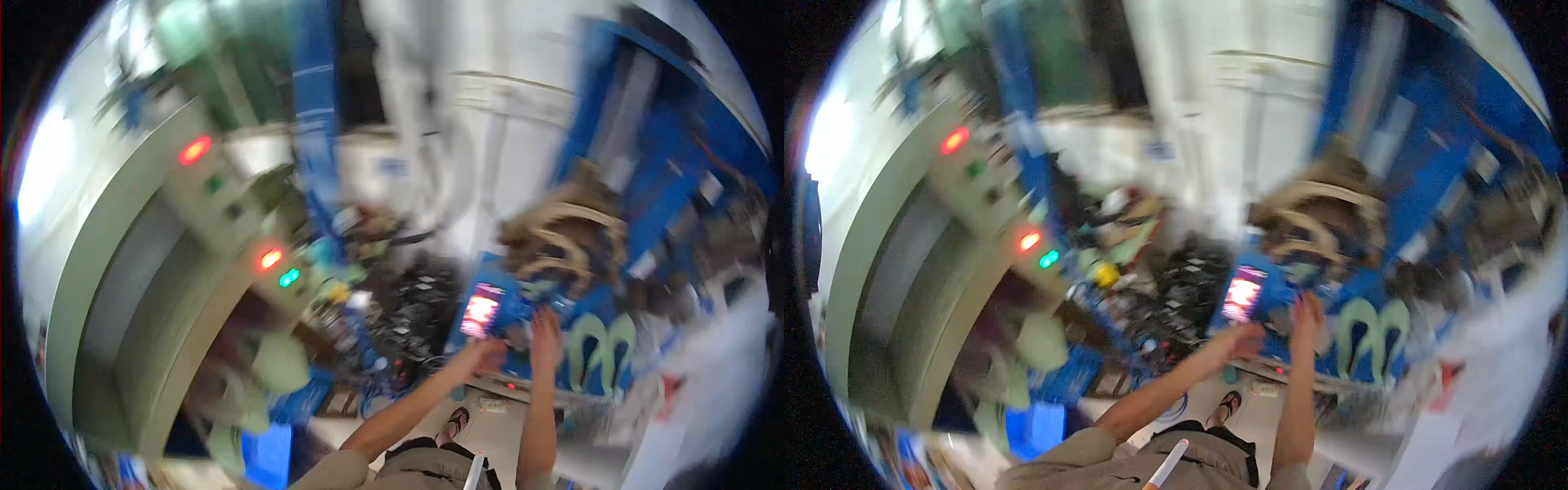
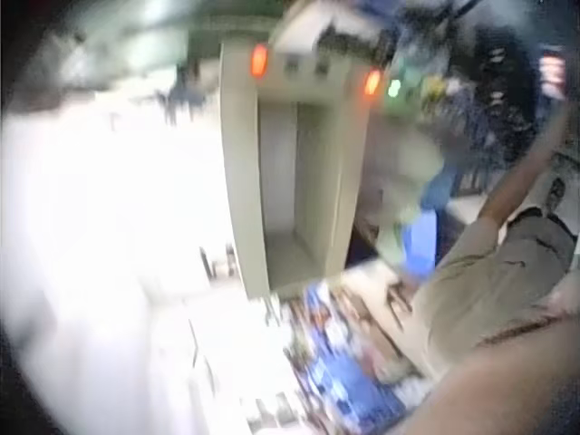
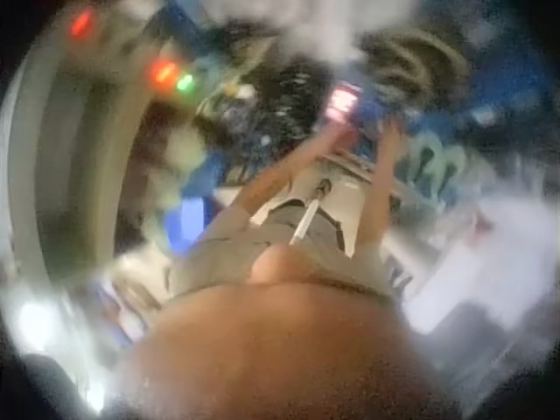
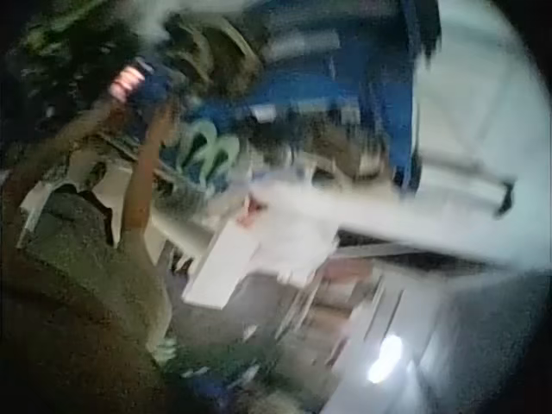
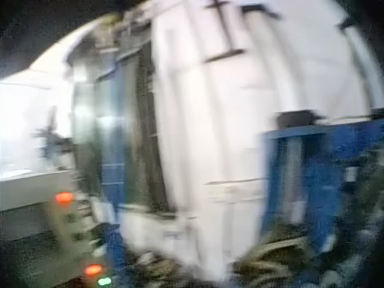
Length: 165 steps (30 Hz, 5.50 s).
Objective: The person assembles light green slipper soles by hand. They pick up a sole, attach a strap, and place the finished slipper into a machine. The person repeats this process for multiple soles, handling them one at a time.
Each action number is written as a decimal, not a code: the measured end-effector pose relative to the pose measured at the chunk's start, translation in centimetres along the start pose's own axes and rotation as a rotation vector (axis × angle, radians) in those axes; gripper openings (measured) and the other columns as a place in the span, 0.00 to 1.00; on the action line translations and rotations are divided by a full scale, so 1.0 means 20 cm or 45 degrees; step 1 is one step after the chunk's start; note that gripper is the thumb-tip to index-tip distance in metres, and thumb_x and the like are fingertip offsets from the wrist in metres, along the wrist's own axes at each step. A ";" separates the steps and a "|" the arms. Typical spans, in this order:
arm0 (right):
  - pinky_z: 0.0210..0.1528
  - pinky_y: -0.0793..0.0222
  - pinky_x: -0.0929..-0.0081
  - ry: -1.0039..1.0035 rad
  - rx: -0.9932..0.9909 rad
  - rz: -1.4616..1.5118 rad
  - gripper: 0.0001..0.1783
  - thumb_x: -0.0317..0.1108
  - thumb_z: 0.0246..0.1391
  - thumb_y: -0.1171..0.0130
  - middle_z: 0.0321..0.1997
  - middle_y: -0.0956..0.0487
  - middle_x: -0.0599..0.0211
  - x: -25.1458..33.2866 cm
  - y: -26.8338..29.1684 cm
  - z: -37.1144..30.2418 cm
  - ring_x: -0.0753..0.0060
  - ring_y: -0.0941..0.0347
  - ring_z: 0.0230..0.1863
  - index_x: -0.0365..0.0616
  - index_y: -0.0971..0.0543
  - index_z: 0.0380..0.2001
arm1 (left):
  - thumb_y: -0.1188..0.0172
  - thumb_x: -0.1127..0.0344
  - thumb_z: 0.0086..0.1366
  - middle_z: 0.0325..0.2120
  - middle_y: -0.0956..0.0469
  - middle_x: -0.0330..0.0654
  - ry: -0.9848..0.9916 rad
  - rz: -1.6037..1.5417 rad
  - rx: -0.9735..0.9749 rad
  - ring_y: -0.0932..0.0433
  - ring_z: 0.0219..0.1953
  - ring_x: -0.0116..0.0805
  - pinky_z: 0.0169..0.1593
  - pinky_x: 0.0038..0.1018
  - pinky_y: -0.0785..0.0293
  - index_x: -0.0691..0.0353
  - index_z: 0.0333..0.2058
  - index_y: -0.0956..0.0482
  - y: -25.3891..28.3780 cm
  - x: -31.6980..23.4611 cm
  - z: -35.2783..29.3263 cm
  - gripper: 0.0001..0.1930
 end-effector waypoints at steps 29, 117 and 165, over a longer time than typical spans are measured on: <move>0.57 0.40 0.46 1.026 2.244 -1.517 0.18 0.45 0.54 0.44 0.36 0.18 0.52 -1.14 -2.73 -3.67 0.51 0.21 0.42 0.41 0.18 0.34 | 0.45 0.72 0.68 0.50 0.24 0.42 -1.863 -1.200 -1.545 0.24 0.51 0.36 0.55 0.35 0.27 0.63 0.52 0.30 1.08 0.62 -3.25 0.15; 0.65 0.41 0.57 0.295 2.030 -0.822 0.46 0.25 0.42 0.35 0.64 0.36 0.42 -0.62 -2.16 -3.35 0.39 0.39 0.64 0.38 0.44 0.66 | 0.49 0.62 0.72 0.29 0.21 0.36 -1.682 -0.963 -1.869 0.25 0.29 0.22 0.34 0.22 0.28 0.64 0.35 0.24 0.98 0.75 -3.25 0.12; 0.49 0.31 0.48 0.974 2.553 -1.425 0.24 0.53 0.52 0.42 0.30 0.19 0.46 -1.18 -2.84 -2.19 0.45 0.21 0.39 0.40 0.17 0.26 | 0.42 0.66 0.67 0.42 0.20 0.43 -1.394 -0.994 -1.553 0.19 0.43 0.33 0.50 0.35 0.21 0.67 0.42 0.25 1.14 -0.05 -1.85 0.10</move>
Point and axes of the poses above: each hand's wrist, its own z-axis towards the middle knuckle, its own y-axis out of the back of the hand, x = y × z, the point moved 10 cm from there along z, towards the middle knuckle
